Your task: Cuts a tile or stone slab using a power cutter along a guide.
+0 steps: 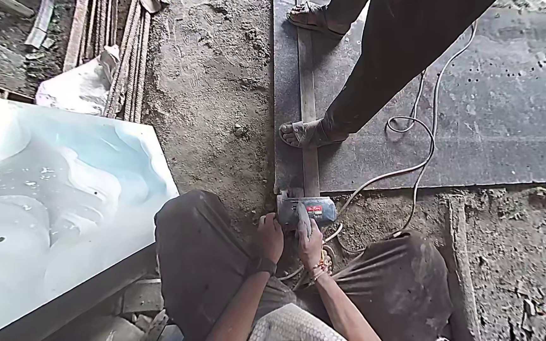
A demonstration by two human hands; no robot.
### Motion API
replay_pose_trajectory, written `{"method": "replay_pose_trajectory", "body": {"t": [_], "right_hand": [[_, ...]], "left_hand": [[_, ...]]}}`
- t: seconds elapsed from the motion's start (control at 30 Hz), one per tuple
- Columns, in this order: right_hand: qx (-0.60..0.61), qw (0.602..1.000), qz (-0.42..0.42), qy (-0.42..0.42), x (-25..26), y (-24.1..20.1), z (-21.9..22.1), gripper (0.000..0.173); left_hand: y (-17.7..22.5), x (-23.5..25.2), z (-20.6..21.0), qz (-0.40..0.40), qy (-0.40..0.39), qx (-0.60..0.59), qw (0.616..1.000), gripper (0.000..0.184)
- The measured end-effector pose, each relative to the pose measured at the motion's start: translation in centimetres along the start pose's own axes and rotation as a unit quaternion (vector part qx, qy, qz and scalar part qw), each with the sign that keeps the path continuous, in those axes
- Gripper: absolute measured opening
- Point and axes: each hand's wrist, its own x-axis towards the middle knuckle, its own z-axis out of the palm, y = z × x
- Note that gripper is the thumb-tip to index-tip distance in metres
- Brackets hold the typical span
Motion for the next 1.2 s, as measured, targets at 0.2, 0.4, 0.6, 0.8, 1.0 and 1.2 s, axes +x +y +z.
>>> {"method": "replay_pose_trajectory", "body": {"t": [0.2, 0.4, 0.6, 0.8, 1.0, 1.2], "right_hand": [[-0.025, 1.000, 0.003, -0.005, 0.0, 0.0, 0.0, 0.049], [-0.022, 1.000, 0.016, -0.003, 0.0, 0.2, 0.2, 0.048], [-0.024, 0.999, 0.024, 0.007, 0.1, 0.0, 0.5, 0.047], [-0.028, 0.998, 0.048, -0.007, 0.3, -0.7, 0.4, 0.045], [-0.041, 0.996, 0.070, -0.023, 0.8, -1.2, 0.2, 0.042], [-0.033, 0.996, 0.073, -0.025, 1.0, -1.5, 0.4, 0.041]], "left_hand": [[-0.4, -0.2, 0.5, 0.044, 0.020, 0.036, 0.998, 0.039], [-1.3, 0.5, 0.8, 0.080, 0.012, 0.041, 0.996, 0.056], [-1.7, 1.0, 0.9, 0.098, 0.010, 0.040, 0.994, 0.054], [-1.7, 1.4, 1.1, 0.105, 0.035, 0.000, 0.994, 0.050], [-1.7, 2.0, 1.1, 0.108, 0.045, -0.014, 0.993, 0.049], [-1.0, 2.1, 0.1, 0.096, 0.020, 0.010, 0.995, 0.052]]}}
